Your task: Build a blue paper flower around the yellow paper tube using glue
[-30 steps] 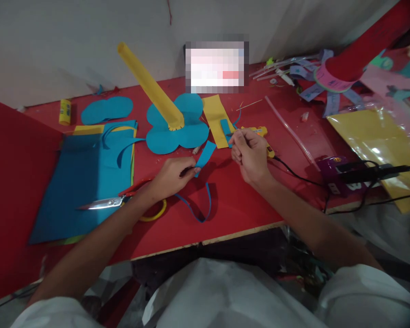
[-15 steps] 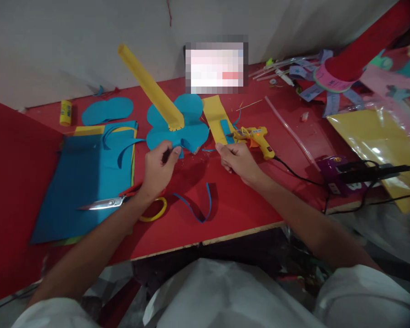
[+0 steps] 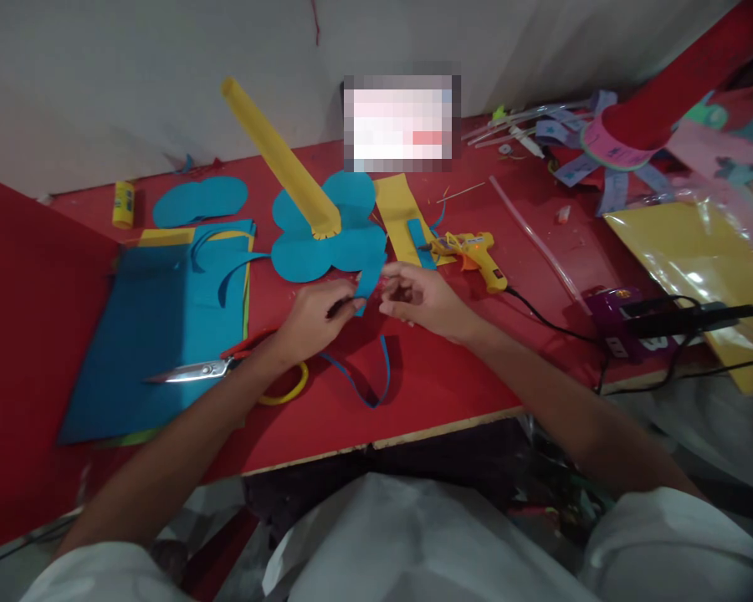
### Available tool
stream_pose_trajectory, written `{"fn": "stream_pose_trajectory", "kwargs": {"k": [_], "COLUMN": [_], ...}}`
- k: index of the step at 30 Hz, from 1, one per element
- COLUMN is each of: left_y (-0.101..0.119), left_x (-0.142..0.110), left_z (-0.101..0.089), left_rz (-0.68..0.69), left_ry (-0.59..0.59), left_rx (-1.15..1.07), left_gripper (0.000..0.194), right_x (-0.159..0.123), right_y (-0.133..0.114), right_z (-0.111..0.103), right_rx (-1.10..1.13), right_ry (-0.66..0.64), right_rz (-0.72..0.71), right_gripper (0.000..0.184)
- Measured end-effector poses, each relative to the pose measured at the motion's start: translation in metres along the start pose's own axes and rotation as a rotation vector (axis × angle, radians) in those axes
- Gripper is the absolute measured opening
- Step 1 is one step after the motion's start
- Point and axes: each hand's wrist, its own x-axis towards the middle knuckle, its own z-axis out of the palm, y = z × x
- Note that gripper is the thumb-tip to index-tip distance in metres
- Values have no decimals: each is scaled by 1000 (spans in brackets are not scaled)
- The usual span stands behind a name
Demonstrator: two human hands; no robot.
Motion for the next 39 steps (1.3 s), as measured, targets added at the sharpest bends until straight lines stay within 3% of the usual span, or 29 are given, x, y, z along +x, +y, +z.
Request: {"fn": "stream_pose_trajectory", "kwargs": {"k": [4,10,15,20,22,25,27,29,36,39], "left_y": [-2,-7,-5,-3,-3,-5,-6,-8,-8,-6], "left_x": [-3,-5,-5,-4,-4,-4,-4,-5,-6,-5], "left_z": [4,6,5,3,3,4,5,6,7,6], "left_rz": [58,46,30,35,38,41,46,52,43,53], "left_ry": [-167,-235,-249,-221,-212,-208,-219,-236,-238,-241], "left_rx": [90,150,180,172,161,165,188,209,210,220], "left_gripper": [24,17,22,29,30,28,27,24,17,18], "right_x": [-4,-3,-1,0,0,1,1,1,-2,-2], "right_y": [-1,-2,-8,-7,-5,-3,-2,0,1,-1], "right_z": [4,0,-9,-17,-17,-12,-9,-5,0,0], "right_rx": [-38,-25,71,156,127,58,-28,-105,-108,-45], "right_ry": [-54,180,364,545,513,295,148,85,128,208], "right_rz": [29,-13,-91,-138,-111,-34,-46,-93,-170,-171], "right_gripper": [39,38,37,59,60,50,50,41,34,34]}}
